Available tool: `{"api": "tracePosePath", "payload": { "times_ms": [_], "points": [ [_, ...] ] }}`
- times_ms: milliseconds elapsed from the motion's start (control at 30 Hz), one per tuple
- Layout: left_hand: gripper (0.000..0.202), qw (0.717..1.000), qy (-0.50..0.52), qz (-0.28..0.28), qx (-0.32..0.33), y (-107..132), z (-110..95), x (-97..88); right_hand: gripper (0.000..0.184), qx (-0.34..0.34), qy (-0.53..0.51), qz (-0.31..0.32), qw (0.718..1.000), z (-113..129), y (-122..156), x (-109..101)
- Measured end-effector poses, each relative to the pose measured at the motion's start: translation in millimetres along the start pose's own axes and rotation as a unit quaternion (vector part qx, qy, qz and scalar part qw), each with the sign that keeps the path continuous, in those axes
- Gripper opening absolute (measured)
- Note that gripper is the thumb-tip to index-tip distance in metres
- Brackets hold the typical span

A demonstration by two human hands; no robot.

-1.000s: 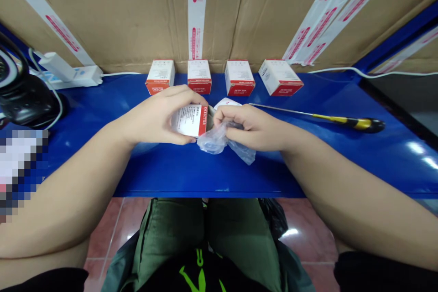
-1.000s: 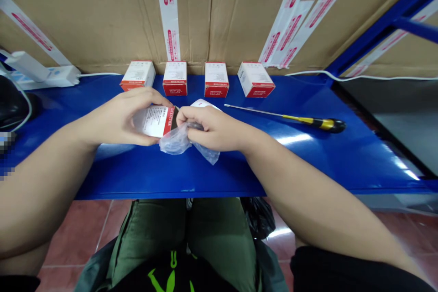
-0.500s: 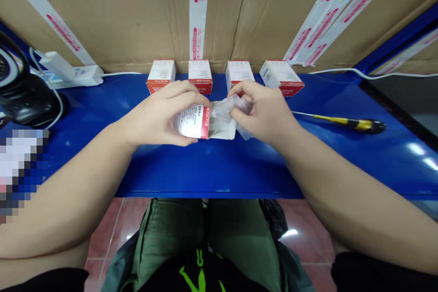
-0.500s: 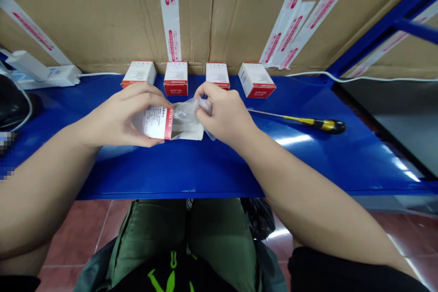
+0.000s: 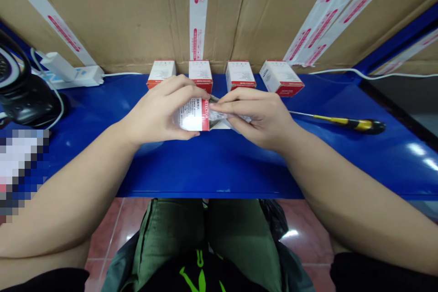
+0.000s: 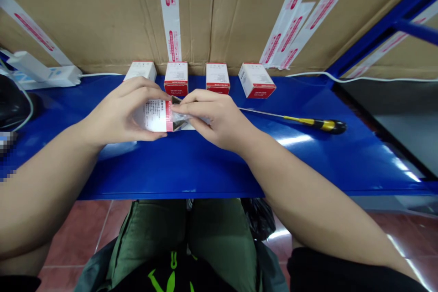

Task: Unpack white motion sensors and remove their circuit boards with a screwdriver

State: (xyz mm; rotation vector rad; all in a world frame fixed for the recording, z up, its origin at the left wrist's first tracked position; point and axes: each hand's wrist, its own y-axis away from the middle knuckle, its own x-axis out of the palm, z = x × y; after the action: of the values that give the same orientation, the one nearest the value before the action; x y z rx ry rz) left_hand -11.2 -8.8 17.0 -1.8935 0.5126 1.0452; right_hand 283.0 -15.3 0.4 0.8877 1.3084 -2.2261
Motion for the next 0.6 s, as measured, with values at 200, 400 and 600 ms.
{"api": "tracePosePath", "payload": {
  "times_ms": [200, 400, 600],
  "points": [
    [0.059, 0.999, -0.008, -0.011, 0.029, 0.0, 0.2, -0.3, 0.015, 0.106, 0.033, -0.05, 0.993, -1.3, -0.4, 1.0],
    [0.06, 0.999, 0.0, 0.009, 0.04, 0.7, 0.6, 1.5, 0.009, 0.072, 0.044, -0.078, 0.993, -3.2, -0.2, -0.3],
    [0.061, 0.997, -0.005, -0.018, 0.071, -0.1, 6.1, 3.6, 0.032, 0.031, -0.001, -0.028, 0.999, 0.3, -1.4, -2.2]
  ]
}}
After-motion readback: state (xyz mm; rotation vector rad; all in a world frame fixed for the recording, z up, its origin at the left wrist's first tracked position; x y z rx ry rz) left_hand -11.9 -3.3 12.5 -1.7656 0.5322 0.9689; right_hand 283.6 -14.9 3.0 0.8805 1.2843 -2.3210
